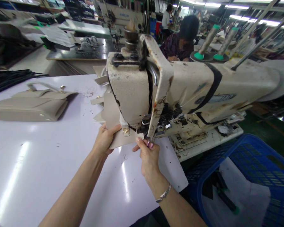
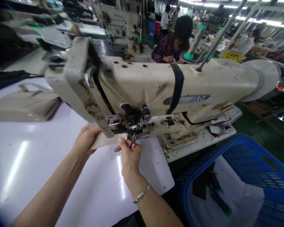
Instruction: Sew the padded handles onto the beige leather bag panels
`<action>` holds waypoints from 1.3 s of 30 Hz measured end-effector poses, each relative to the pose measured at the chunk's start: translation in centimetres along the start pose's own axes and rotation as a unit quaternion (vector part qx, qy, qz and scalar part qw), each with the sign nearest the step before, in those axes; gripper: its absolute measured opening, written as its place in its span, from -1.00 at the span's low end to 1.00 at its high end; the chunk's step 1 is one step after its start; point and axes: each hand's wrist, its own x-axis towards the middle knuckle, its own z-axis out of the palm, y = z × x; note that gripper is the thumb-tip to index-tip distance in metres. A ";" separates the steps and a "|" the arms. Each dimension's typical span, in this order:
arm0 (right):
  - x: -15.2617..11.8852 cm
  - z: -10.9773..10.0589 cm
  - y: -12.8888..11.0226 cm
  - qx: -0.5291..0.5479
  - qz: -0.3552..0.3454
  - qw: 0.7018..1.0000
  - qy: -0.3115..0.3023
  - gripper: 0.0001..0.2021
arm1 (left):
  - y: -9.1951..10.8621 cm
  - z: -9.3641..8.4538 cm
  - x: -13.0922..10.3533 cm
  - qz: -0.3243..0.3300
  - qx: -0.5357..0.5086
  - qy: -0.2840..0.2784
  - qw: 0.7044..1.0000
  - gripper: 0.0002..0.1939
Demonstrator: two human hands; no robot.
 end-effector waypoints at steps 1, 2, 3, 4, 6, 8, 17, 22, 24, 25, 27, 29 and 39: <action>0.0 0.2 0.0 0.011 0.003 1.000 0.007 -0.56 | -0.1 -0.1 0.1 0.002 -0.001 -0.002 1.000 -0.64; -0.1 0.5 0.0 0.021 0.006 1.000 0.013 -0.57 | -0.1 -0.1 0.1 0.005 -0.003 -0.001 1.000 -0.64; -0.1 0.7 0.0 0.030 0.008 0.999 0.019 -0.57 | -0.2 -0.2 0.2 0.007 -0.004 -0.001 1.000 -0.65; 0.0 0.9 0.0 0.038 0.009 0.999 0.025 -0.57 | -0.4 -0.3 0.3 0.008 -0.005 0.001 1.000 -0.65; 0.0 1.2 -0.1 0.055 0.006 0.998 0.036 -0.58 | -0.6 -0.5 0.5 0.009 -0.005 0.003 1.000 -0.66; 0.0 1.5 -0.2 0.070 -0.001 0.997 0.045 -0.57 | -0.8 -0.7 0.6 0.012 -0.004 0.006 1.000 -0.65; 0.3 2.5 1.1 0.078 -0.009 0.994 0.074 -0.65 | -1.1 -1.1 0.2 0.025 -0.026 0.032 0.999 -0.58; 0.5 2.7 1.6 0.068 -0.031 0.994 0.074 -0.66 | -1.2 -0.8 -0.6 0.034 -0.029 0.058 0.997 -0.51; 0.6 2.5 1.6 0.064 -0.042 0.995 0.065 -0.67 | -1.2 -0.7 -0.9 0.028 -0.034 0.067 0.997 -0.49; 0.6 2.5 1.5 0.062 -0.045 0.995 0.061 -0.67 | -1.2 -0.7 -1.0 0.026 -0.035 0.072 0.996 -0.50; 0.6 2.4 1.5 0.059 -0.048 0.995 0.057 -0.68 | -1.1 -0.7 -1.4 0.029 -0.033 0.077 0.996 -0.52; 0.7 2.3 1.4 0.055 -0.050 0.996 0.058 -0.68 | -1.0 -0.7 -1.8 0.044 -0.033 0.076 0.996 -0.55; 0.6 1.7 1.2 0.020 -0.072 0.995 0.060 -0.66 | -2.0 -1.3 -4.4 0.018 -0.035 0.140 0.989 -0.69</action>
